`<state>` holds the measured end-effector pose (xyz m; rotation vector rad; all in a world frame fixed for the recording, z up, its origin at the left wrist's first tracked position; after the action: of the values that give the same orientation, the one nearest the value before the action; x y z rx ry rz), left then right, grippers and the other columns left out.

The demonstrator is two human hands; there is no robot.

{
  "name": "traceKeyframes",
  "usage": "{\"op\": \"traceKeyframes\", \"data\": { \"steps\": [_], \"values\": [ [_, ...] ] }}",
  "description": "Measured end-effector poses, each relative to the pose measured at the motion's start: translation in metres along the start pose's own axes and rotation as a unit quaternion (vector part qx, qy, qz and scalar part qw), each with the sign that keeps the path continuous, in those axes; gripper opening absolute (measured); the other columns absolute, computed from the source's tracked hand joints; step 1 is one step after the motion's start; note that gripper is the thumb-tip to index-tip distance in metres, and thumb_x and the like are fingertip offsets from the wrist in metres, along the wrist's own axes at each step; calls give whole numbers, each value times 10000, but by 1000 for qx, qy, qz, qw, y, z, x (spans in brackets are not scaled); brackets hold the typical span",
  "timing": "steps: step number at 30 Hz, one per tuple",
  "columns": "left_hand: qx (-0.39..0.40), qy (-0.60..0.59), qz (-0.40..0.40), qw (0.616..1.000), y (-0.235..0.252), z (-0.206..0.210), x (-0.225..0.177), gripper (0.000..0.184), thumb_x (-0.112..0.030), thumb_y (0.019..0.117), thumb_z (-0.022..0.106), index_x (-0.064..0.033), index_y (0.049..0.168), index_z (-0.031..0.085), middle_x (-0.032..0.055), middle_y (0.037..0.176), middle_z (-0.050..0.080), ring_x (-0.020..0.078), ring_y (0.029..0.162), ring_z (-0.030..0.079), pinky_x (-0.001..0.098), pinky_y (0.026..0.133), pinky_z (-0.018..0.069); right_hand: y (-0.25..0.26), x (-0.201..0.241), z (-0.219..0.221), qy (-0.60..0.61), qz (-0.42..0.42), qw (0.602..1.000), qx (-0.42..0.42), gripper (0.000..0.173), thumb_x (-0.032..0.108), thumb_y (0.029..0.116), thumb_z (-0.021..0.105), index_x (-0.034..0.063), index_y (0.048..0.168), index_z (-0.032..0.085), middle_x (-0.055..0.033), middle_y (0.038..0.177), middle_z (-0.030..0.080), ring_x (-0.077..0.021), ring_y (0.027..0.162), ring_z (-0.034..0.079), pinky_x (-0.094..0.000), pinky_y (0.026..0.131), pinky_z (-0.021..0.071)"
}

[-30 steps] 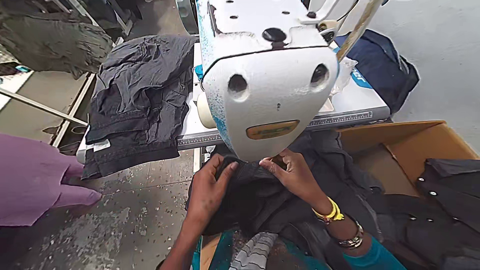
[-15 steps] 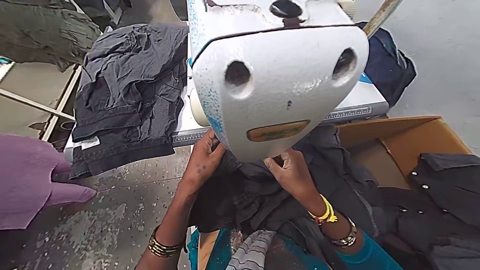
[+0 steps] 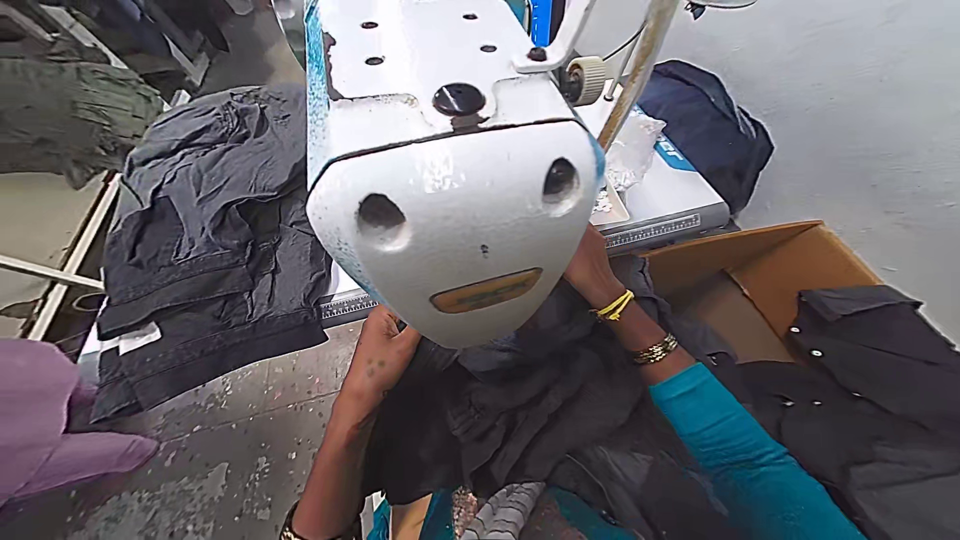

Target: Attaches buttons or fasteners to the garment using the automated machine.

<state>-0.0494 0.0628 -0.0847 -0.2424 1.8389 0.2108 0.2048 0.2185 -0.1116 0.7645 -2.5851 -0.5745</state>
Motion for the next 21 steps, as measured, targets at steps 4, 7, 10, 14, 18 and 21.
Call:
{"op": "traceKeyframes", "data": {
  "steps": [4,7,10,14,18,21],
  "values": [
    [-7,14,-11,1000,-3,1,-1,106,-23,930,637,-102,985,593,-169,724,595,-126,679,569,90,664,489,-6,1,-6,-16,-20,998,52,169,-42,899,684,-35,1058,740,-246,978,653,-435,904,659,-539,738,537],
    [-6,8,-11,1000,-3,1,-1,97,-23,939,626,-93,996,590,-163,734,593,-128,689,566,89,669,485,-12,-5,-11,35,-31,999,-5,133,49,944,654,-31,1005,740,-236,991,676,-426,936,668,-535,790,536],
    [-4,13,-8,1000,-1,1,-1,84,-31,943,622,-85,997,588,-157,737,594,-127,696,565,88,677,482,-17,-8,-18,106,28,993,-53,142,70,961,642,-31,1004,733,-203,928,693,-351,831,680,-488,742,544],
    [1,75,8,997,-6,4,14,173,-181,1008,590,-20,1061,621,-70,811,601,-70,759,565,164,734,477,-13,6,-45,247,134,960,0,164,59,948,690,14,1106,693,-91,928,707,-136,746,653,-341,709,548],
    [105,65,162,979,-59,-4,12,498,-579,899,676,-88,980,680,-76,743,677,-65,673,621,161,618,537,-21,49,-52,170,-79,979,-79,126,111,911,673,1,919,735,-126,843,720,-230,758,709,-396,666,585],
    [154,65,230,959,-78,-7,3,407,-506,931,689,-104,994,712,-38,767,711,-51,692,643,143,626,530,-39,87,-40,89,-308,939,-125,236,173,1030,548,98,830,648,-65,742,676,-205,752,676,-315,678,531]
  ]
}}
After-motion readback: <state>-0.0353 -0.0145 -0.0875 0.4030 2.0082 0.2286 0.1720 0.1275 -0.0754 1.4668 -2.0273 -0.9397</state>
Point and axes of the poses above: each hand's wrist, its own y-axis towards the middle knuckle, its own z-axis out of the palm, x = y × z, the point moved 1 cm from there along y, towards the middle knuckle
